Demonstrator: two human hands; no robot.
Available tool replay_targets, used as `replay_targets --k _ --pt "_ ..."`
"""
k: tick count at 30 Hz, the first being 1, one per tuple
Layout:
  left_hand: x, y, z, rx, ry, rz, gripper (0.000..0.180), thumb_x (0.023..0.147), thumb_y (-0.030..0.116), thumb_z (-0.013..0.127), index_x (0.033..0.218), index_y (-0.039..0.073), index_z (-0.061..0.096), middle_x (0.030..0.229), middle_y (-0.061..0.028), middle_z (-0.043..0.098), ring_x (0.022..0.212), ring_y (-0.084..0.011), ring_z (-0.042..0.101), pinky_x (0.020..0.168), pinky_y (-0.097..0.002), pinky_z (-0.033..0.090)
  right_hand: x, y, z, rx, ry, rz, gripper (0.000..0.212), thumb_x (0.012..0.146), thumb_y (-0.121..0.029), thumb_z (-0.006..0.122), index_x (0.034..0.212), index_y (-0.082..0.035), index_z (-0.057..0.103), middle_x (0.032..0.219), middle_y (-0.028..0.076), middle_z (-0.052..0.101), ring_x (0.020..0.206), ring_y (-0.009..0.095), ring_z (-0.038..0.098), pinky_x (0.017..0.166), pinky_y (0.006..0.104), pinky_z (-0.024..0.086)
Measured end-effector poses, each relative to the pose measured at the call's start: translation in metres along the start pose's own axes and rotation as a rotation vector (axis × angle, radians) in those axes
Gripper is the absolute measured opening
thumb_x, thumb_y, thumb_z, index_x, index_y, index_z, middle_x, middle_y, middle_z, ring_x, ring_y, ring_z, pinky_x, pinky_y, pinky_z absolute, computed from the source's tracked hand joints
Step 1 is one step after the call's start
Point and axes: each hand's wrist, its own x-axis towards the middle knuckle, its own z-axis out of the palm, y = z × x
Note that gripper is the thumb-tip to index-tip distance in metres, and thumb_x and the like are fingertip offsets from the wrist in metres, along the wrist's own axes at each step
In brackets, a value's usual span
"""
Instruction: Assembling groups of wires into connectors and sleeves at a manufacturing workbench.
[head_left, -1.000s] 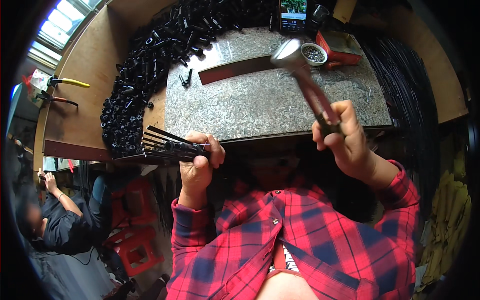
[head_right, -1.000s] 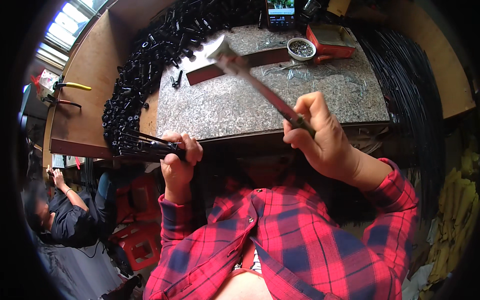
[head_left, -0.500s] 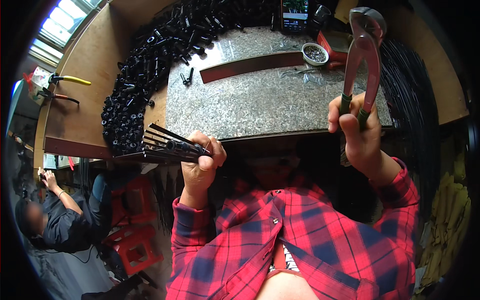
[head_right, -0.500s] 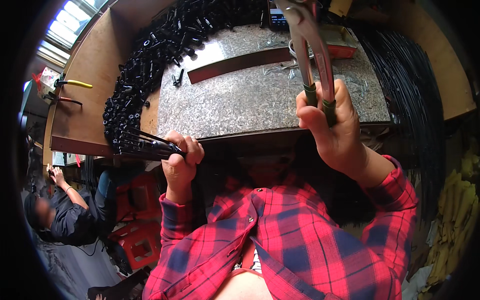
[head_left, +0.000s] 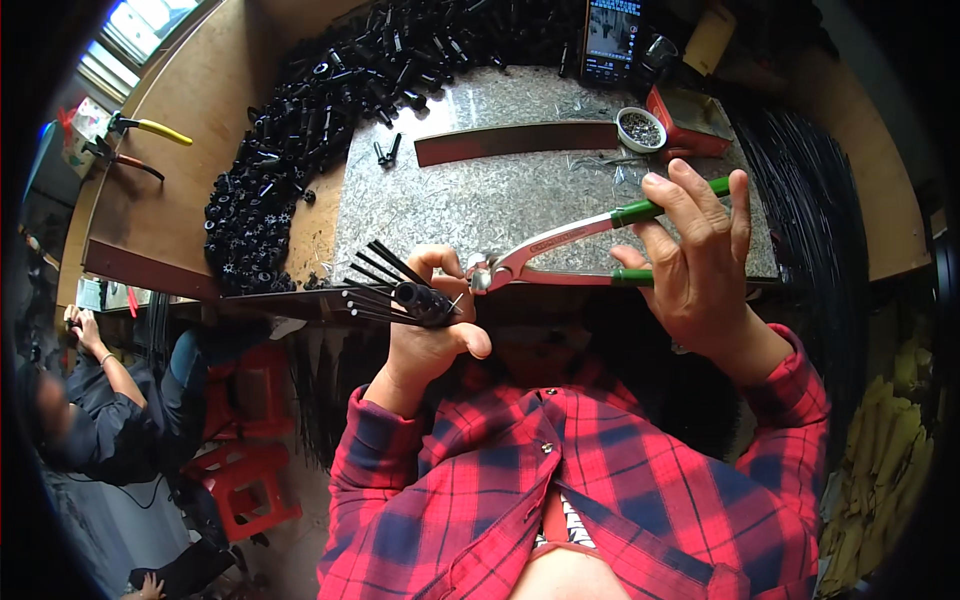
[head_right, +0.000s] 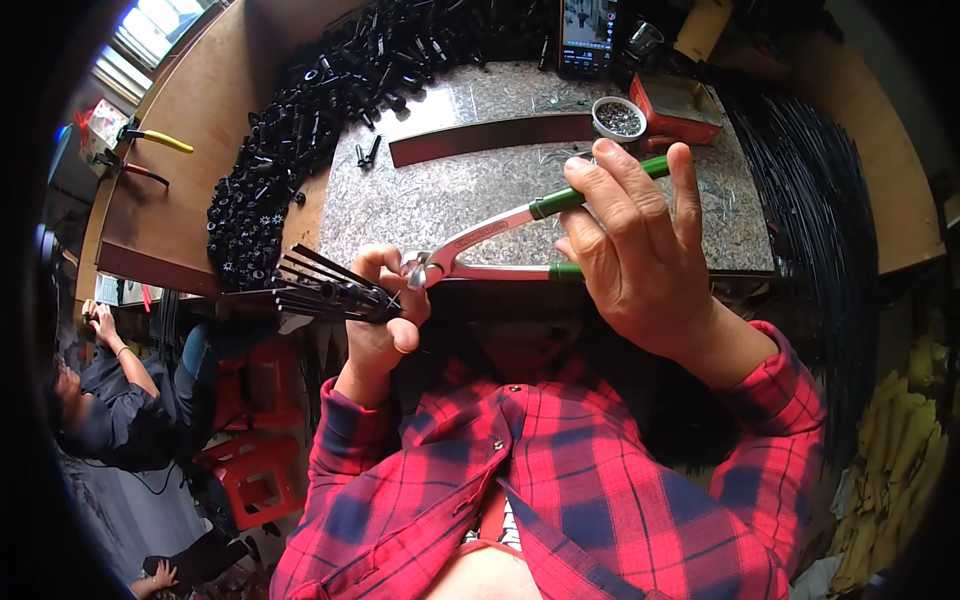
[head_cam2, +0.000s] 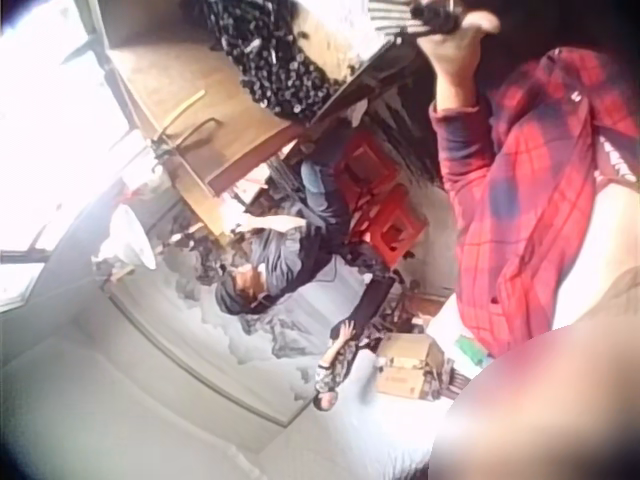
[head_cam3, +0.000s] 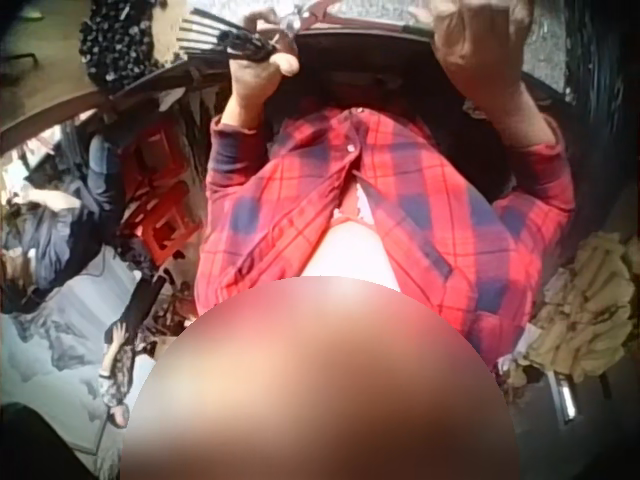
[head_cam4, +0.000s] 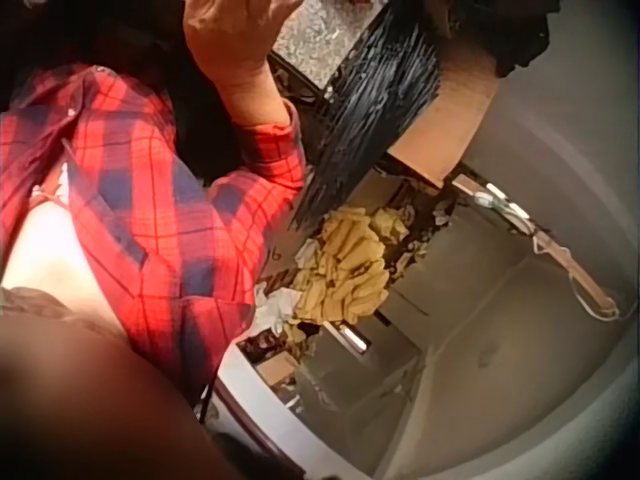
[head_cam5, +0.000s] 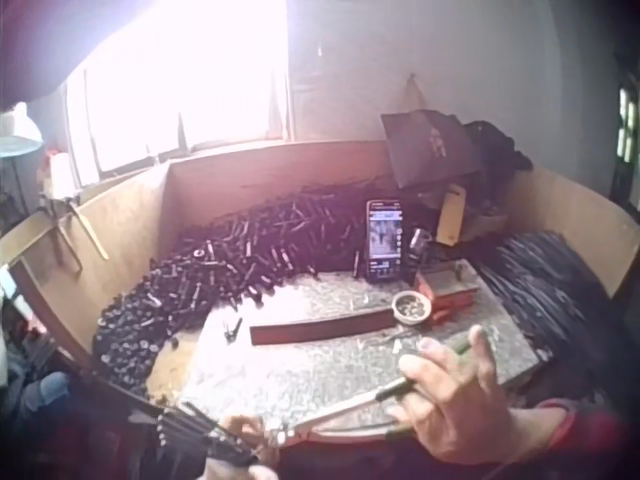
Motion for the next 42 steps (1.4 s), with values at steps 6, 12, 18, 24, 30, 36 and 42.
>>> replay_targets --k 6,12,18,24,30,36,42 --pt "0.003 0.002 0.009 0.07 0.1 -0.032 0.078 0.052 0.025 0.091 0.109 0.006 0.041 0.081 0.0008 0.058 0.071 -0.007 0.057 0.062 -0.0191 0.045 -0.003 -0.005 0.003 0.024 0.013 -0.03 0.026 0.079 -0.022 0.07 0.091 -0.006 0.054 0.116 0.012 0.053 0.114 0.03 0.051 0.106 0.0547 0.027" --pt "0.007 0.005 0.016 -0.006 0.121 -0.106 0.074 0.056 0.016 0.09 0.109 0.005 0.041 0.087 -0.0068 0.064 0.085 -0.0137 0.064 0.074 -0.0246 0.053 -0.005 -0.001 0.001 0.08 0.016 -0.053 0.027 0.074 -0.02 0.073 0.077 -0.006 0.05 0.1 0.011 0.056 0.093 0.027 0.056 0.086 0.0444 0.04" --pt "0.001 -0.018 0.004 0.233 0.179 0.119 0.058 0.06 0.011 0.088 0.104 0.004 0.05 0.074 0.0033 0.053 0.065 -0.0043 0.048 0.059 -0.0173 0.038 -0.008 0.0 -0.008 0.376 -0.278 0.066 0.029 0.072 -0.018 0.073 0.073 -0.007 0.046 0.087 0.01 0.054 0.081 0.027 0.054 0.072 0.0387 0.04" --pt "0.003 -0.007 0.015 -0.002 0.22 0.032 0.053 0.062 0.013 0.087 0.096 0.007 0.046 0.072 0.0041 0.046 0.062 -0.0051 0.044 0.055 -0.0195 0.036 -0.012 0.005 -0.009 0.177 -0.084 0.027 0.027 0.073 -0.021 0.073 0.081 -0.005 0.053 0.1 0.011 0.053 0.092 0.028 0.053 0.08 0.0408 0.039" --pt "0.001 -0.007 0.011 -0.086 0.162 0.041 0.049 0.074 0.041 0.077 0.092 0.008 0.044 0.065 0.0016 0.043 0.055 -0.0081 0.041 0.05 -0.0219 0.032 -0.018 0.008 -0.009 0.096 -0.087 0.061 0.029 0.075 -0.023 0.072 0.085 -0.004 0.054 0.109 0.013 0.051 0.101 0.03 0.051 0.093 0.0453 0.037" --pt "0.0 0.0 0.007 -0.046 0.039 0.068 0.055 0.072 0.053 0.073 0.091 0.009 0.045 0.062 -0.0016 0.044 0.054 -0.0115 0.04 0.051 -0.0251 0.033 -0.02 0.01 -0.01 0.087 -0.137 0.101 0.029 0.075 -0.022 0.072 0.087 -0.004 0.053 0.11 0.012 0.051 0.104 0.028 0.052 0.096 0.046 0.036" --pt "0.003 0.004 0.01 -0.037 0.03 0.076 0.053 0.073 0.051 0.073 0.091 0.009 0.046 0.062 -0.0013 0.043 0.057 -0.0124 0.042 0.055 -0.0262 0.036 -0.02 0.012 -0.009 0.121 -0.13 0.128 0.028 0.074 -0.021 0.073 0.085 -0.004 0.054 0.11 0.012 0.05 0.104 0.028 0.051 0.096 0.0452 0.036"
